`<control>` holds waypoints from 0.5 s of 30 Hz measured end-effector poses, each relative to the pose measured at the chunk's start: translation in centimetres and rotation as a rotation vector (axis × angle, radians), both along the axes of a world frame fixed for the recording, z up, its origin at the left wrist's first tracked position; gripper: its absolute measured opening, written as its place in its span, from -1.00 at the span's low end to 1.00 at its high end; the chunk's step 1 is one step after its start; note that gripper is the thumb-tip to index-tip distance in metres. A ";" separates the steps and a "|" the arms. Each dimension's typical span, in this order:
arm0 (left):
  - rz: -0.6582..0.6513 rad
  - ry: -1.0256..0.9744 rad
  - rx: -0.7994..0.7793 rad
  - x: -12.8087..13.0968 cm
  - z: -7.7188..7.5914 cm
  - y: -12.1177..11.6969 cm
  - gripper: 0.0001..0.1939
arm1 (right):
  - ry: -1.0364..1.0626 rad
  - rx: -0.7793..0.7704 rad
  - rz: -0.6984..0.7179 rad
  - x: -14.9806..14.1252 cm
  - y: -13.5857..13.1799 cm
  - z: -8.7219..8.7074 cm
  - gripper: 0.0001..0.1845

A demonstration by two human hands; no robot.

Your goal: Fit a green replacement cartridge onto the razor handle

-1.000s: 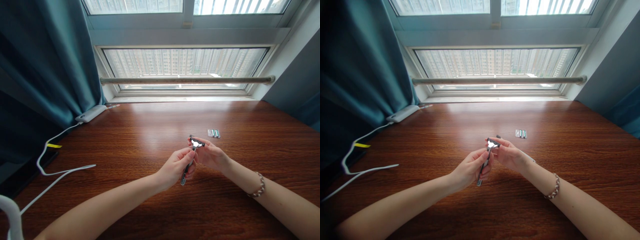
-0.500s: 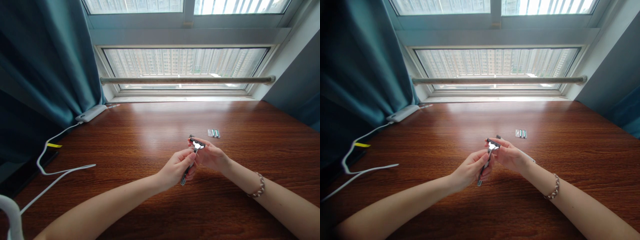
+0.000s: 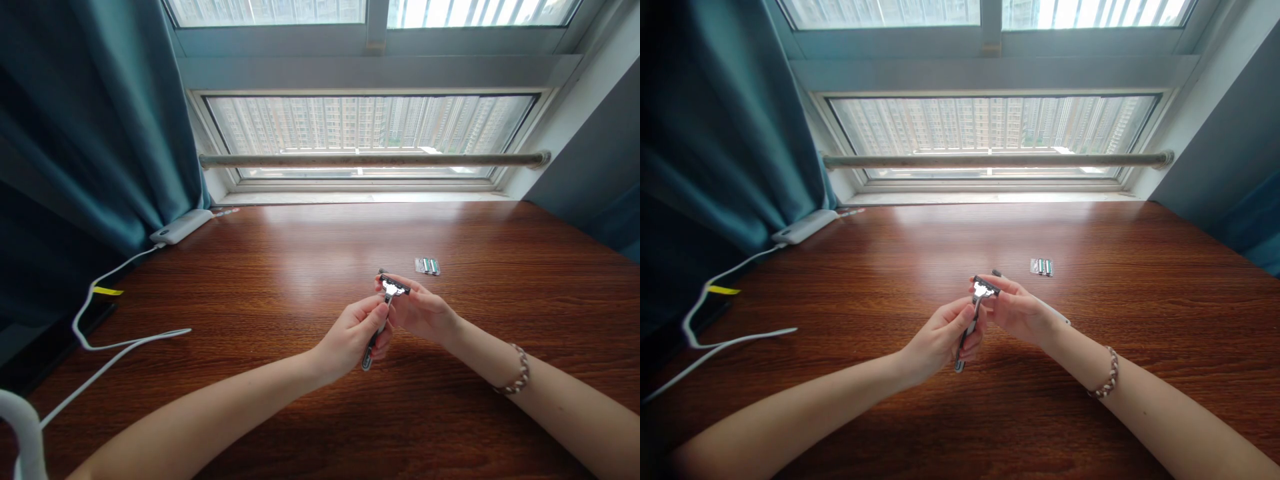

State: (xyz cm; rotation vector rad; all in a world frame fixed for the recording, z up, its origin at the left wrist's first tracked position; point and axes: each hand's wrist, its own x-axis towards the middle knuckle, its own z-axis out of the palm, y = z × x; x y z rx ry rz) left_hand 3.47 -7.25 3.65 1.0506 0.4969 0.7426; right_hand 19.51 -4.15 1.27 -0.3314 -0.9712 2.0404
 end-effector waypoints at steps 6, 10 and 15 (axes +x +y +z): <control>0.002 -0.006 -0.005 0.0 0.1 0.0 -0.70 | -0.015 0.011 -0.003 0.0 0.1 0.1 -0.57; -0.005 -0.018 -0.020 0.0 0.2 0.0 -0.69 | -0.025 0.018 0.007 0.1 0.1 0.2 -0.56; -0.019 -0.029 -0.018 0.0 0.0 0.0 -0.69 | -0.045 0.020 0.014 0.2 0.1 0.1 -0.56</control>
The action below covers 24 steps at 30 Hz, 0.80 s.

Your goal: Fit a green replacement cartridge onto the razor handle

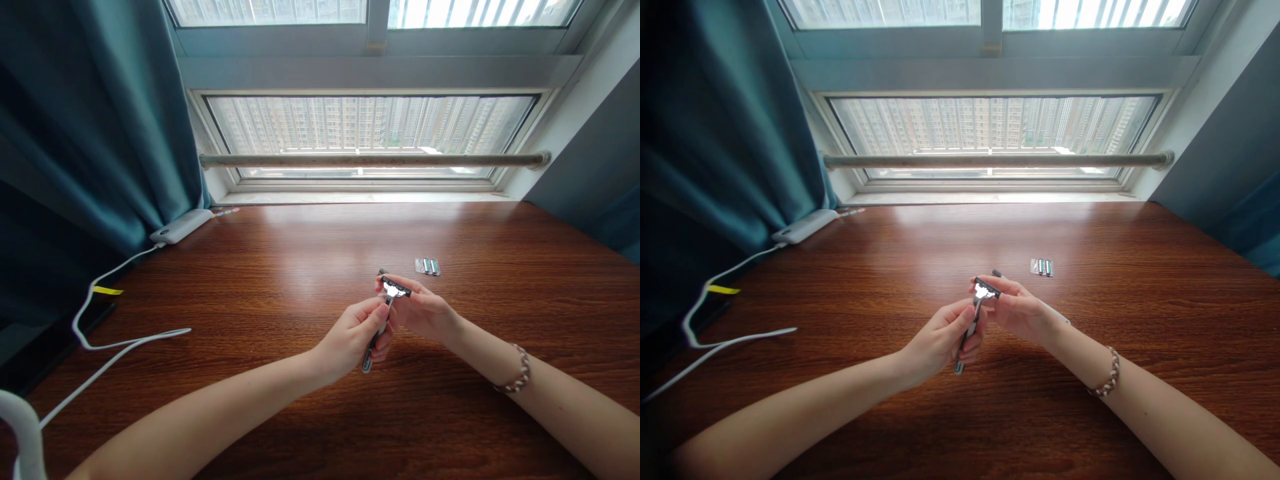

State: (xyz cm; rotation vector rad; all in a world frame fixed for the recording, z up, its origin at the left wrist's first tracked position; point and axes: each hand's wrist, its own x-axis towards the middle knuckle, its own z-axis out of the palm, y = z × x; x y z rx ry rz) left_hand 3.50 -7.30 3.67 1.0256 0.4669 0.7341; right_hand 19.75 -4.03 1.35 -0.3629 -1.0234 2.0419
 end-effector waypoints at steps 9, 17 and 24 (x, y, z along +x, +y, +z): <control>-0.024 -0.021 0.005 0.0 0.0 0.0 -0.71 | -0.014 0.017 -0.016 0.0 0.0 0.1 -0.56; -0.022 -0.009 -0.017 -0.1 -0.1 0.1 -0.67 | -0.057 0.059 -0.055 0.2 0.2 0.1 -0.58; -0.014 -0.013 -0.028 -0.1 -0.2 0.1 -0.68 | -0.087 0.098 -0.081 0.4 0.2 0.6 -0.61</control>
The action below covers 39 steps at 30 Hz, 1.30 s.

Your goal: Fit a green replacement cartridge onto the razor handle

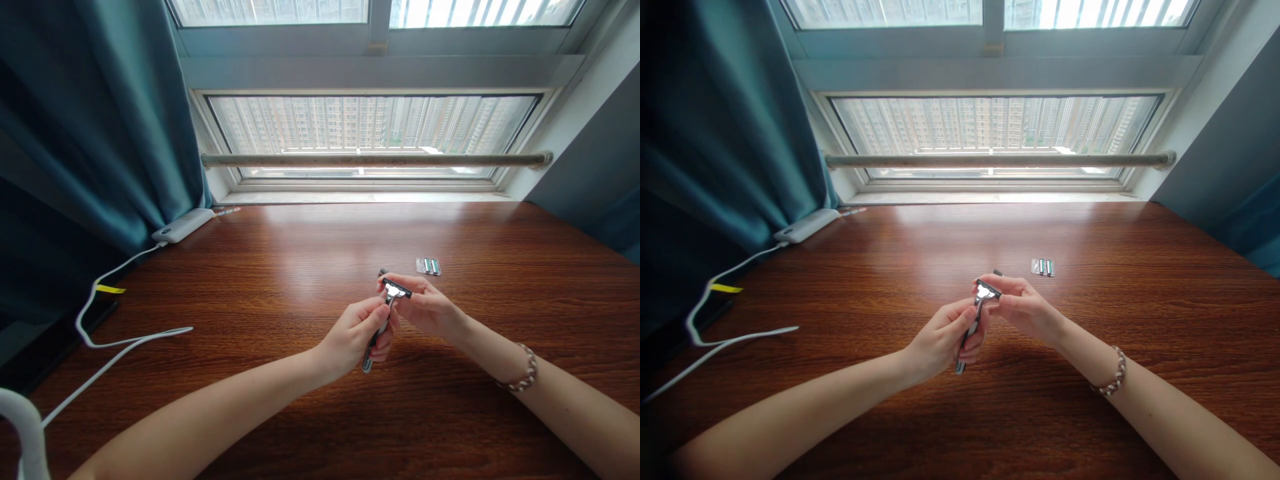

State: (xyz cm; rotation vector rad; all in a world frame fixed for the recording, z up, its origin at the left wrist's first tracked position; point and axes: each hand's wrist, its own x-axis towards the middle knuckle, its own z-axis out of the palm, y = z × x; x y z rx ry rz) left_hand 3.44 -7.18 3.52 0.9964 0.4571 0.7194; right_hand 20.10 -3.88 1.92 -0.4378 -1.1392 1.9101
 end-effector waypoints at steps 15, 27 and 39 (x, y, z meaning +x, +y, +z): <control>-0.006 0.016 -0.045 -0.1 -0.1 0.0 -0.70 | -0.194 0.196 -0.084 0.9 0.5 0.6 -0.63; -0.020 -0.062 -0.043 -0.1 0.1 -0.3 -0.71 | -0.027 0.063 -0.092 -0.1 -0.2 0.8 -0.66; -0.037 -0.062 0.010 -0.3 -0.3 0.0 -0.72 | -0.105 0.136 -0.084 -0.1 -0.1 1.0 -0.55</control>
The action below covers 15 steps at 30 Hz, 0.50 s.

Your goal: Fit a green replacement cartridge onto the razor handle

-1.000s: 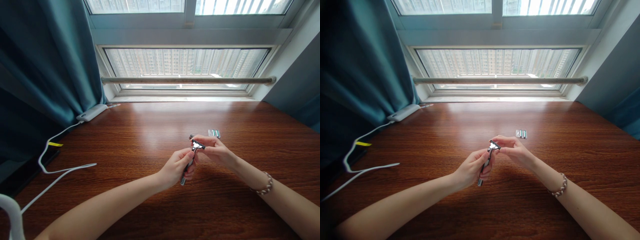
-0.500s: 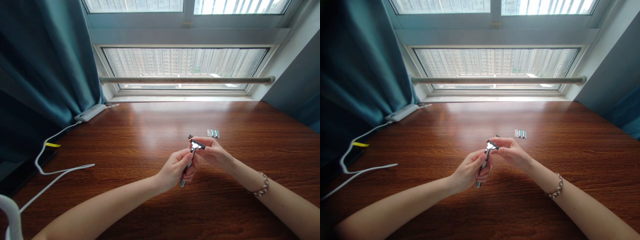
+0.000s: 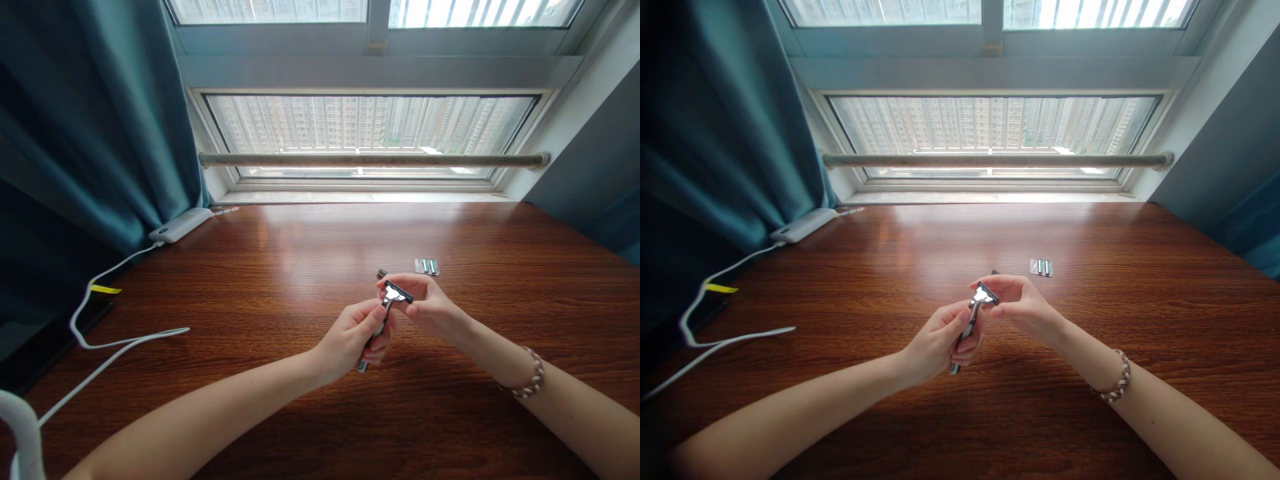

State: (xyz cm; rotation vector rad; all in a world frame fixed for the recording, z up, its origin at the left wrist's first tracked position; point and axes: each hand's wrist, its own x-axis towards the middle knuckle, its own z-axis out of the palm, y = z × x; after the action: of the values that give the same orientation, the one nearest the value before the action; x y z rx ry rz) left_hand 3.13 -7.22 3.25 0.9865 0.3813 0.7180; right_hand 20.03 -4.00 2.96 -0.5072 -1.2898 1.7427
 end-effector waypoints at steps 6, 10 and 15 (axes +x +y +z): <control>0.023 0.019 0.028 0.0 0.1 0.0 -0.72 | 0.020 -0.022 -0.030 0.0 0.0 0.0 -0.56; 0.043 0.019 0.041 0.1 0.0 -0.1 -0.70 | 0.036 -0.038 -0.022 -0.1 -0.1 -0.2 -0.55; 0.048 0.002 0.017 0.0 -0.2 -0.1 -0.71 | -0.006 -0.002 0.010 -0.1 0.0 -0.2 -0.53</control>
State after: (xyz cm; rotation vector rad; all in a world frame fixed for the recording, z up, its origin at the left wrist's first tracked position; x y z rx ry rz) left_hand 3.18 -7.35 3.07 0.9973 0.4026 0.7648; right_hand 19.90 -3.98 2.78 -0.5087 -1.2971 1.7519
